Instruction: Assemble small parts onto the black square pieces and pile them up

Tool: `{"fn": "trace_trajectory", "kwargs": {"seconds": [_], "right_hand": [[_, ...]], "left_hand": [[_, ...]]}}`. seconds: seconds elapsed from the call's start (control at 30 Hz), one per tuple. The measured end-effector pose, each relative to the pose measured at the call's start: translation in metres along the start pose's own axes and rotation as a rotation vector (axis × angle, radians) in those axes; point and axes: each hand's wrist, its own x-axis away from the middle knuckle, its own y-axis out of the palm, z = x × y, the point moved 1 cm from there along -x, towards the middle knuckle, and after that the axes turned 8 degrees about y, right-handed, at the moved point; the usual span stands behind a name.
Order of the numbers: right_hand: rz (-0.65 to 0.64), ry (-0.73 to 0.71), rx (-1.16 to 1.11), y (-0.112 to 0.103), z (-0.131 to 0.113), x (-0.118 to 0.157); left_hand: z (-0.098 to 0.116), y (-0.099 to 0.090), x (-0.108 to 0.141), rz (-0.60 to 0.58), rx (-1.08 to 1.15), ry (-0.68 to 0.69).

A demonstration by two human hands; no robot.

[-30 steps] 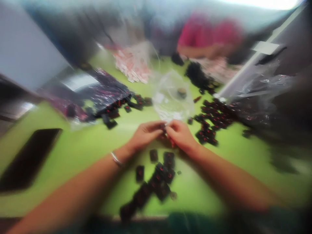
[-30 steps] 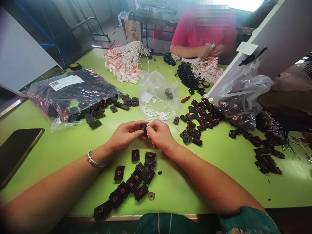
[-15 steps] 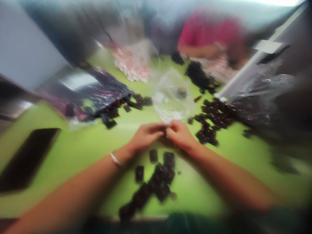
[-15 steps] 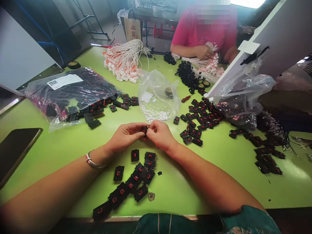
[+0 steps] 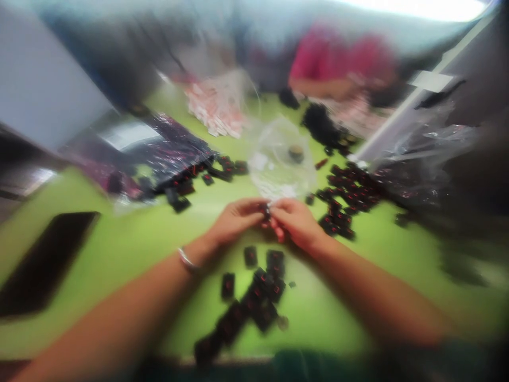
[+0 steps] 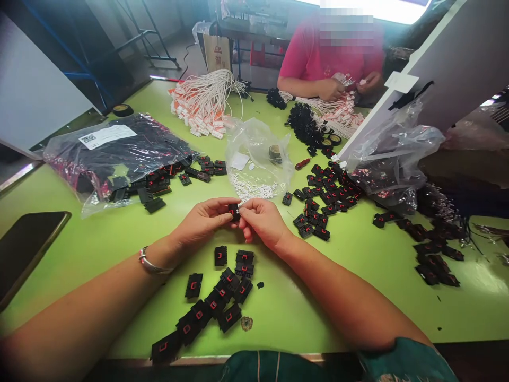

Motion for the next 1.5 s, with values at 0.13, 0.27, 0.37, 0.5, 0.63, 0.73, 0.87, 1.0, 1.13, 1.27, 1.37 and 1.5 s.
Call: {"fn": "trace_trajectory", "kwargs": {"seconds": [0.13,0.27,0.37,0.5,0.63,0.73,0.87,1.0,1.13,1.27,1.37,1.5], "right_hand": [[0.056,0.003,0.141,0.001,-0.003,0.002],[0.169,-0.052,0.344,0.003,0.0,-0.001],[0.264,-0.195,0.428,0.004,0.005,-0.007],[0.215,-0.178,0.358,0.004,0.007,-0.006],[0.038,-0.024,0.104,0.003,0.001,0.001],[0.025,-0.016,0.046,0.002,-0.002,0.003],[0.079,-0.023,0.187,0.004,0.0,0.0],[0.228,-0.144,0.349,0.005,0.002,-0.005],[0.182,-0.129,0.359,0.004,-0.001,-0.003],[0.129,-0.147,0.372,0.0,-0.005,-0.002],[0.168,-0.135,0.491,-0.002,-0.003,-0.006],[0.095,-0.123,0.72,-0.002,0.003,-0.005]], "left_hand": [[-0.002,0.0,0.002,-0.007,-0.067,-0.003],[-0.003,0.001,0.004,0.008,-0.182,0.021],[-0.004,0.0,0.004,0.019,-0.249,0.061],[-0.005,-0.002,0.002,0.021,-0.163,0.031],[-0.002,-0.002,-0.001,-0.024,0.018,-0.001],[0.001,-0.001,-0.002,-0.044,0.044,-0.006],[-0.001,-0.001,-0.001,-0.034,-0.003,-0.022],[-0.006,-0.004,0.0,-0.014,-0.126,0.015],[-0.008,-0.002,0.001,-0.004,-0.196,0.059],[0.001,0.0,-0.001,-0.044,-0.329,0.106],[0.017,-0.013,-0.006,-0.11,-0.765,0.283],[0.038,-0.052,-0.016,0.242,-1.531,0.456]]}}
